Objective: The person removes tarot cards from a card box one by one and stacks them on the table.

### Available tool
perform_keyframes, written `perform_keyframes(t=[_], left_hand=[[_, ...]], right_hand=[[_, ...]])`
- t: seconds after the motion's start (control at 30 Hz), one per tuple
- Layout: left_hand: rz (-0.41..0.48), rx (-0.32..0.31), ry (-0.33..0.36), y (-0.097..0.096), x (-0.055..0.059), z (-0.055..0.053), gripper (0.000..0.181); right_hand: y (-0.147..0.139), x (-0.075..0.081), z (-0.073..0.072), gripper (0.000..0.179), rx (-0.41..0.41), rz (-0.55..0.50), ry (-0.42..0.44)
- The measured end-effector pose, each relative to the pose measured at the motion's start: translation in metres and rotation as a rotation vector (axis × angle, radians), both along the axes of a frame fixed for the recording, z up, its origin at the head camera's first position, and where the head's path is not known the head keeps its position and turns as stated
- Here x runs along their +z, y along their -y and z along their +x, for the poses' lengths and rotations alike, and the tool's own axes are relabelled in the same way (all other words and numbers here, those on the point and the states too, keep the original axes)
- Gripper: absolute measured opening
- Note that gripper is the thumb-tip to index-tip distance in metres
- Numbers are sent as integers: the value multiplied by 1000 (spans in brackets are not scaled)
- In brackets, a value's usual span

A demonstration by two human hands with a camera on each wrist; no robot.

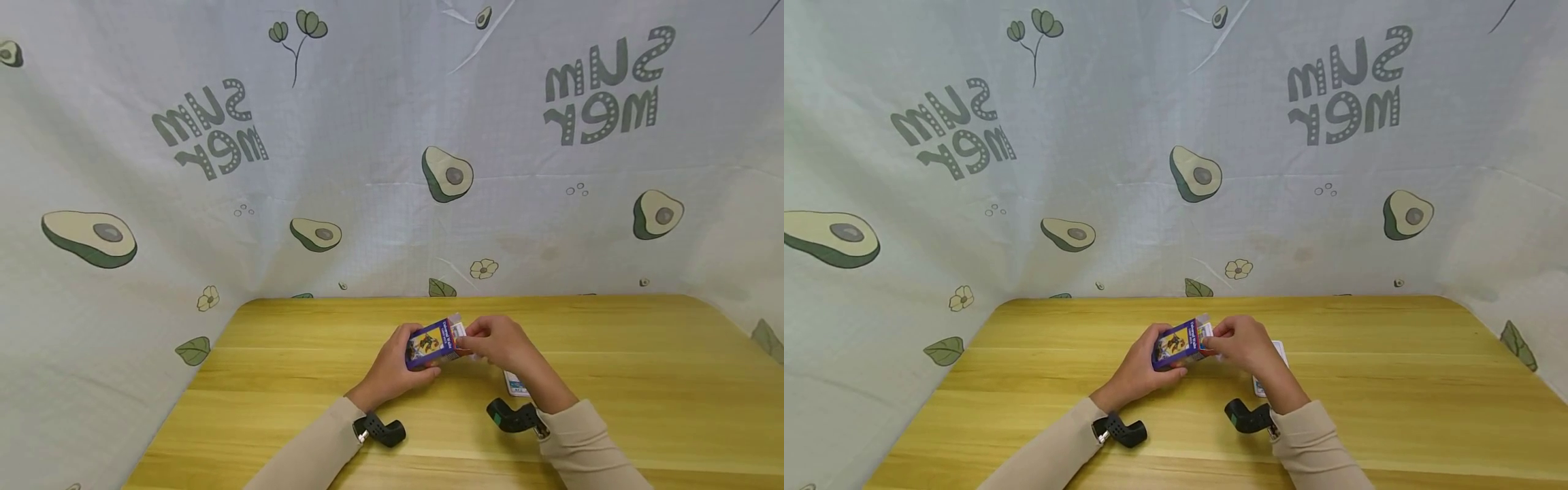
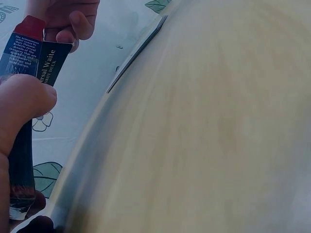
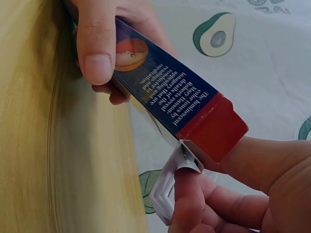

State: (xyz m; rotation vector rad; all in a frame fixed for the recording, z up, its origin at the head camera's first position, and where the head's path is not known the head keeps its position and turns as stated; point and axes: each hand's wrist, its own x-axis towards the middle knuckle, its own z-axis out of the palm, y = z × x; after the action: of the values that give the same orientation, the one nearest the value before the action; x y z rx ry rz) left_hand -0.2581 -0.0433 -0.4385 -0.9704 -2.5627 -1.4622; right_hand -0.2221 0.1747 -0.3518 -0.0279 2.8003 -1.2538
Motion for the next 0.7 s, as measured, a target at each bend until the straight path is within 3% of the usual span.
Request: perform_keyframes(t=[0.7], left_hand=[[1, 16, -14, 3, -5, -3, 72]], right_hand=[[-15, 6, -2, 26, -18, -101, 21]])
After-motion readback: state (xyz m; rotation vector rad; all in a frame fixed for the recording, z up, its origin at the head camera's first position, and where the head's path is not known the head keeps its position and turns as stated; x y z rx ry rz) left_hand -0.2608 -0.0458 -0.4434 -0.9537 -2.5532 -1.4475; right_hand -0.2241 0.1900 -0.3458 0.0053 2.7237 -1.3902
